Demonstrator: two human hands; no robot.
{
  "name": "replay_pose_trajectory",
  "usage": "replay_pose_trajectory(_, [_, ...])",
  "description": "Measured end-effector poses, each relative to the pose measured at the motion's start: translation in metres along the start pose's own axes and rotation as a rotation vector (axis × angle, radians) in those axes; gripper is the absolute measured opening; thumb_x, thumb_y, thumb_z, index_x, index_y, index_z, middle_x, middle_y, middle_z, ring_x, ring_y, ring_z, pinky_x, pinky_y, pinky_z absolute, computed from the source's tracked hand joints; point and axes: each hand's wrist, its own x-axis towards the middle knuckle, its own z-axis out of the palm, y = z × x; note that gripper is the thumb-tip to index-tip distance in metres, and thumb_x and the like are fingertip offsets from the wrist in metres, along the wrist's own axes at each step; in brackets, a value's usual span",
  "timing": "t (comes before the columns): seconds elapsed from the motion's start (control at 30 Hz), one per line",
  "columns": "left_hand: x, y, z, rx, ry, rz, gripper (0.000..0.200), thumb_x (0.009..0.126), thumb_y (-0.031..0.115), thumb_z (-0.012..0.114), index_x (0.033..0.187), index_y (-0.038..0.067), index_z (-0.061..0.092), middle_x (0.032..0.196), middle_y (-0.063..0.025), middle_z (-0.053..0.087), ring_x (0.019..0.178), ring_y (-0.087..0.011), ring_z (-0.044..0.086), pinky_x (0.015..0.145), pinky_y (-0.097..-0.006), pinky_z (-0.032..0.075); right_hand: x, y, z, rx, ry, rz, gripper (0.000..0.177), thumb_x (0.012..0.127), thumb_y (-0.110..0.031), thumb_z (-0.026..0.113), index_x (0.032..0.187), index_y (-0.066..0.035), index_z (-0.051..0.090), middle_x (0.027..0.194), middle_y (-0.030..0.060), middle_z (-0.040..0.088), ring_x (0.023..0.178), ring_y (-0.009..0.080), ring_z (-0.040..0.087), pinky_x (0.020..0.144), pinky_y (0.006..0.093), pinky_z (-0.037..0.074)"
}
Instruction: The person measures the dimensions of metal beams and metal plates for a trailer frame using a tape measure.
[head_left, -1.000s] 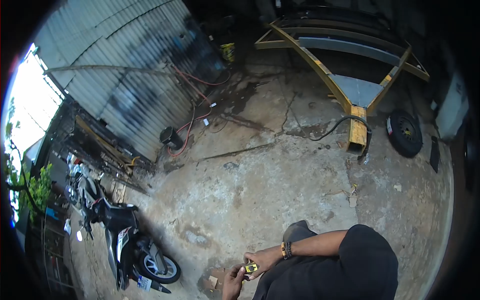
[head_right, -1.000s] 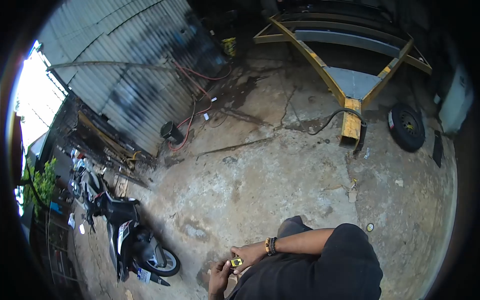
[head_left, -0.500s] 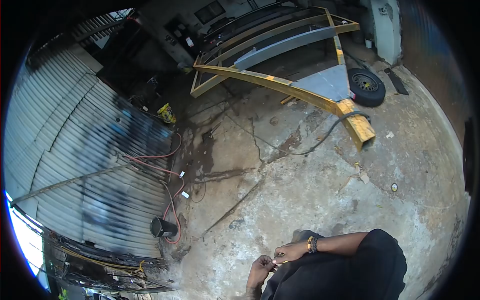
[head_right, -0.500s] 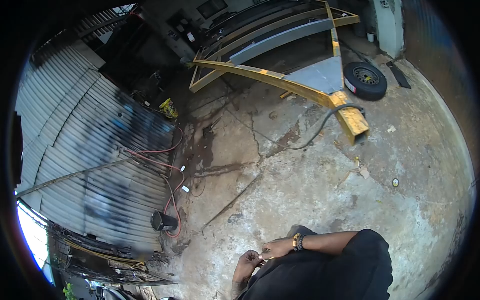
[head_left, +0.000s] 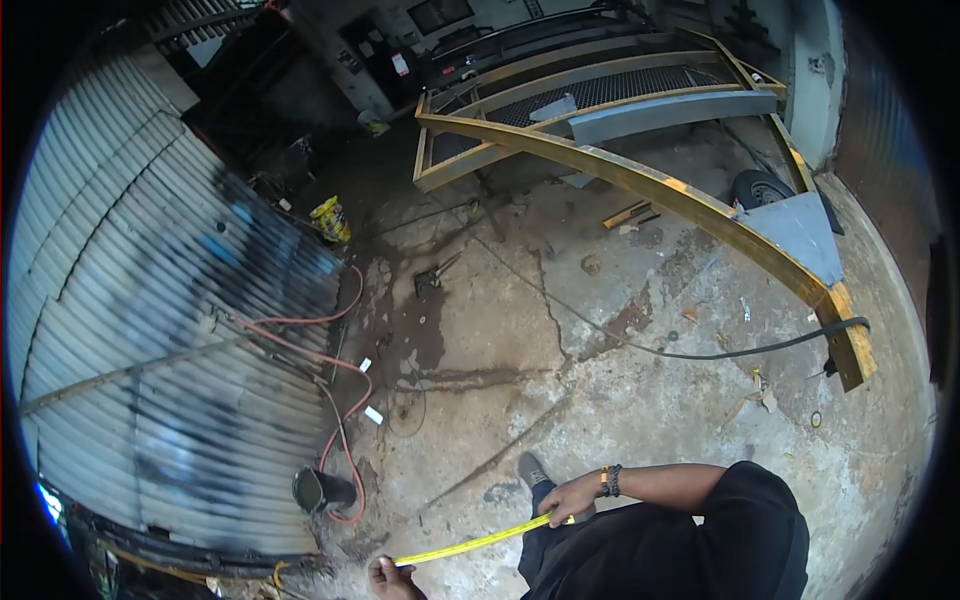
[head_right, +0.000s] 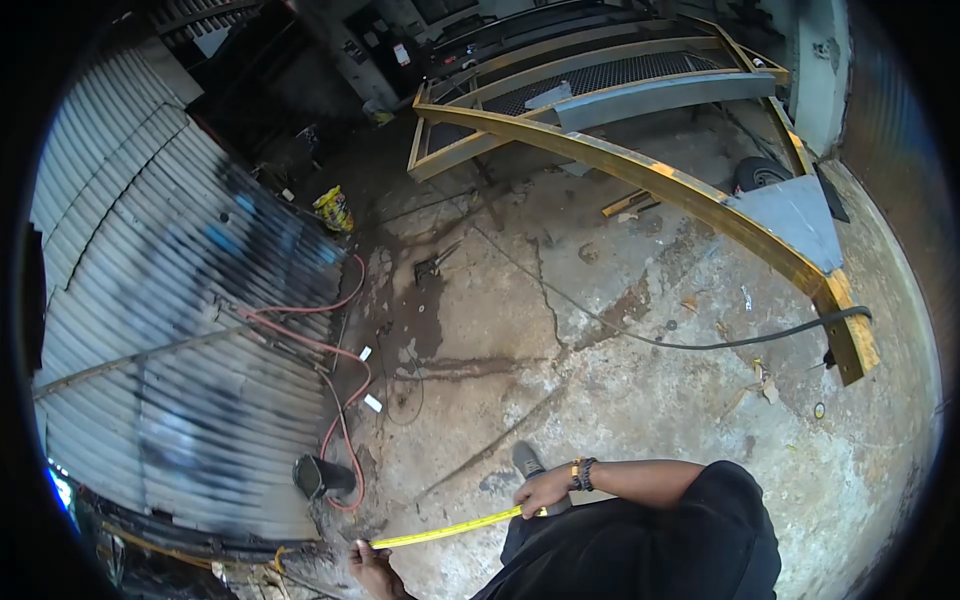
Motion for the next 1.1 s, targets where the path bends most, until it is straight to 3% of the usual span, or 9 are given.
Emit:
replay_pose_trajectory(0.07, [0.053,0.030,0.053,-0.106,0.159,-0.040,0.022,0.091,0.025,0.066,0.103,0.007,0.061,0.078,-0.0036,0.056,0.060,-0.0142,0.052,0.057,-0.0264,0.046,0.011,-0.006,-0.053,-0.105,-0.047,0.164,0.036,0.092,-0.036,0.055,0.098,-0.001,0.064,0.085,0.0060,0.064,0.083,0.0160,0.057,0.076,0.0335,0.044])
replay_pose_trajectory(0.2, [0.251,-0.024,0.091,-0.259,-0.016,-0.220,0.021,0.092,0.026,0.065,0.097,0.006,0.059,0.088,0.0002,0.057,0.080,-0.0124,0.052,0.070,-0.0292,0.044,0.028,-0.023,-0.129,-0.025,0.134,0.372,0.030,0.089,-0.031,0.056,0.097,-0.005,0.070,0.090,0.0057,0.069,0.085,0.0149,0.061,0.079,0.0318,0.046])
replay_pose_trajectory(0.4, [0.365,0.015,0.337,-0.172,-0.718,-0.337,0.026,0.096,0.025,0.058,0.108,0.002,0.056,0.097,-0.0078,0.062,0.086,-0.0200,0.062,0.075,-0.0357,0.054,0.014,-0.072,-0.185,0.011,0.751,0.397,0.029,0.089,-0.029,0.050,0.091,-0.007,0.070,0.090,0.0083,0.070,0.082,0.0195,0.064,0.075,0.0334,0.049])
replay_pose_trajectory(0.53, [0.329,0.017,0.484,-0.027,-1.253,-0.458,0.025,0.096,0.022,0.057,0.104,-0.002,0.056,0.087,-0.0123,0.063,0.069,-0.0217,0.067,0.061,-0.0316,0.058,0.007,-0.091,-0.200,0.299,1.096,0.461,0.028,0.092,-0.021,0.048,0.095,-0.004,0.070,0.090,0.0092,0.070,0.086,0.0193,0.065,0.080,0.0313,0.050])
replay_pose_trajectory(0.67, [0.288,-0.011,0.589,0.060,-1.631,-0.575,0.029,0.099,0.025,0.051,0.098,-0.003,0.058,0.085,-0.0138,0.066,0.073,-0.0211,0.068,0.062,-0.0293,0.057,-0.023,-0.062,-0.202,0.485,1.365,0.552,0.023,0.091,-0.019,0.056,0.097,-0.001,0.071,0.088,0.0072,0.070,0.082,0.0149,0.065,0.079,0.0285,0.051])
replay_pose_trajectory(0.8, [0.269,-0.037,0.689,0.095,-1.610,-0.649,0.028,0.100,0.026,0.051,0.096,-0.002,0.058,0.079,-0.0093,0.064,0.068,-0.0180,0.066,0.059,-0.0282,0.054,-0.076,-0.040,-0.174,0.747,1.540,0.607,0.020,0.087,-0.017,0.064,0.092,0.001,0.072,0.081,0.0064,0.070,0.075,0.0134,0.065,0.072,0.0276,0.052])
replay_pose_trajectory(0.87, [0.277,-0.017,0.736,0.095,-1.632,-0.642,0.025,0.098,0.025,0.054,0.094,0.001,0.060,0.079,-0.0074,0.065,0.070,-0.0157,0.066,0.062,-0.0288,0.053,-0.094,-0.069,-0.171,0.978,1.631,0.705,0.020,0.084,-0.018,0.067,0.089,0.000,0.073,0.076,0.0072,0.070,0.067,0.0141,0.065,0.066,0.0277,0.052])
replay_pose_trajectory(1.03, [0.310,0.021,0.844,0.443,-2.362,-0.580,0.029,0.098,0.026,0.054,0.105,-0.001,0.063,0.087,-0.0086,0.067,0.080,-0.0151,0.066,0.071,-0.0278,0.054,-0.120,-0.176,-0.157,1.068,1.853,0.885,0.016,0.082,-0.013,0.067,0.081,0.002,0.072,0.068,0.0081,0.068,0.061,0.0145,0.063,0.060,0.0278,0.050])
replay_pose_trajectory(1.1, [0.327,0.038,0.884,0.461,-2.388,-0.329,0.031,0.099,0.026,0.053,0.108,-0.001,0.063,0.090,-0.0086,0.067,0.081,-0.0154,0.066,0.073,-0.0280,0.054,-0.123,-0.215,-0.128,1.096,1.983,1.017,0.016,0.080,-0.012,0.068,0.077,0.003,0.071,0.064,0.0092,0.066,0.054,0.0156,0.062,0.054,0.0284,0.049])
